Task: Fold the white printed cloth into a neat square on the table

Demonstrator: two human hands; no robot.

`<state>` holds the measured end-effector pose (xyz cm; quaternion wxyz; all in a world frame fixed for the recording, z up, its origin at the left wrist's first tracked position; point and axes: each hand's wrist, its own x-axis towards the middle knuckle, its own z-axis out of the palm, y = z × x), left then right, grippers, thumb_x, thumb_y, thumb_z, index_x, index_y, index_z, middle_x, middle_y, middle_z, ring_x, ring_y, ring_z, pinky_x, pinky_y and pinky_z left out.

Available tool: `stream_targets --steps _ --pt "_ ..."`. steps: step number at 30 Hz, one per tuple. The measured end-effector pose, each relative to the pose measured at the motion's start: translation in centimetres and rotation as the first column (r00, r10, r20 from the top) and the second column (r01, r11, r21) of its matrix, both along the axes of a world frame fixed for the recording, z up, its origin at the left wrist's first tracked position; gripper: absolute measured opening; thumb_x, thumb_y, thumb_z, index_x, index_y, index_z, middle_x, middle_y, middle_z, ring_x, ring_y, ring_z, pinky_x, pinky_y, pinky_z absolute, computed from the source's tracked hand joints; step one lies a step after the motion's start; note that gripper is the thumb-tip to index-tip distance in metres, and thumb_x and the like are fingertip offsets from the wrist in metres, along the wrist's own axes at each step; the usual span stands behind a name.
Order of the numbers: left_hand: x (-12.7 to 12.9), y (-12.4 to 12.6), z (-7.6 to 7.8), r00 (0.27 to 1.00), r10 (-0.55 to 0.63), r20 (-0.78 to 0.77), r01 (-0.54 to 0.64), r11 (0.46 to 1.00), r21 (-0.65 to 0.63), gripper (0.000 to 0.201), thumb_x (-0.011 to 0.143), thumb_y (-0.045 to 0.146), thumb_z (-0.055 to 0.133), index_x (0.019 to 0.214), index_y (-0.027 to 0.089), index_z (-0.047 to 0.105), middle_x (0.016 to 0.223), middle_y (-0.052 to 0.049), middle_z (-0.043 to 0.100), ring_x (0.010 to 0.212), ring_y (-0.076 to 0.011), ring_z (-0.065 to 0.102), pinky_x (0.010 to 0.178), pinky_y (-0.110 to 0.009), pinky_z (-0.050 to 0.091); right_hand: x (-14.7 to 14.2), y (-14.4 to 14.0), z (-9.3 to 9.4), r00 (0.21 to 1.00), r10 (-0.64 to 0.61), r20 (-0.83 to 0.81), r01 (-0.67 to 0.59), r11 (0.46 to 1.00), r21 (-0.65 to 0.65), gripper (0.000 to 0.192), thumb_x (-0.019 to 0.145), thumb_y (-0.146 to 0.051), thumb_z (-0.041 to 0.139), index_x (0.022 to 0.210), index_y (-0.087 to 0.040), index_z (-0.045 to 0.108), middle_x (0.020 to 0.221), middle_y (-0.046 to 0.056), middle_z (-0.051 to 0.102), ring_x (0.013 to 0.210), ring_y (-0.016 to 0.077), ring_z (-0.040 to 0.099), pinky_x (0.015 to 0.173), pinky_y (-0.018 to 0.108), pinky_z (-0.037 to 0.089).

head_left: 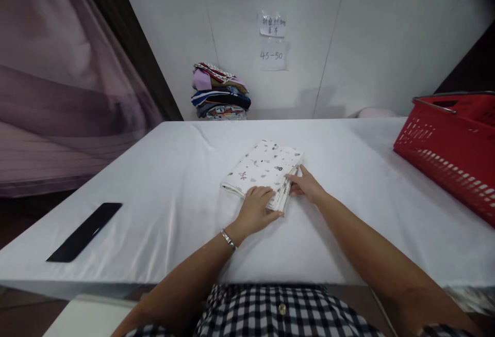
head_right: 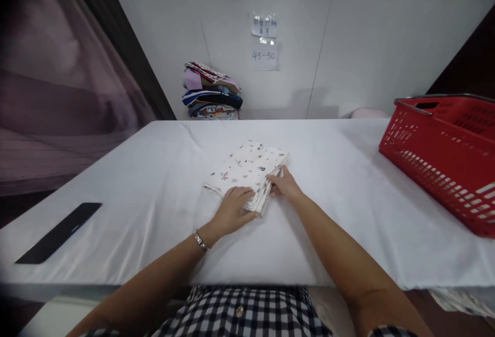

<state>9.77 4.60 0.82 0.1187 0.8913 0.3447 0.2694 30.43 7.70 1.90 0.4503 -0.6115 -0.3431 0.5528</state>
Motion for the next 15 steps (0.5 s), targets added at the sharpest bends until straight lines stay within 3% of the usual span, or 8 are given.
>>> stream_targets --steps 5,10,15 --pt "-1.0 0.5 -0.5 0.996 -0.037 0.080 0.038 0.999 -0.009 0.048 0.075 0.041 0.066 0.116 0.020 0.054 0.119 -0.012 0.055 0.111 -0.0256 0.049 0.095 -0.045 0.041 -1.4 -3.3 -0.5 0.993 0.046 -0.111 -0.040 0.998 0.050 0.091 0.075 -0.030 0.069 0.145 -0.031 0.010 0.087 0.005 0.070 0.055 0.0148 0.064 0.043 0.024 0.052" --pt "-1.6 0.8 -0.9 0.987 -0.104 0.120 0.106 0.994 -0.013 0.042 0.077 0.035 0.064 0.116 0.020 0.054 0.118 -0.011 0.056 0.111 -0.0237 0.050 0.095 -0.044 0.042 -2.4 -5.6 -0.9 0.986 0.011 -0.168 -0.004 0.999 0.045 0.096 0.074 -0.031 0.069 0.146 -0.027 0.006 0.094 0.006 0.069 0.065 0.0174 0.066 0.044 0.023 0.052" --pt "-1.5 0.5 -0.9 0.986 -0.099 0.132 0.104 0.994 -0.036 0.033 0.081 0.032 0.058 0.113 0.022 0.056 0.114 -0.009 0.059 0.108 -0.0229 0.052 0.096 -0.045 0.041 -2.9 -6.4 -1.8 0.990 -0.002 -0.139 0.013 0.997 0.078 0.102 0.071 -0.027 0.071 0.147 -0.025 0.004 0.075 0.001 0.067 0.064 0.0185 0.065 0.042 0.023 0.050"
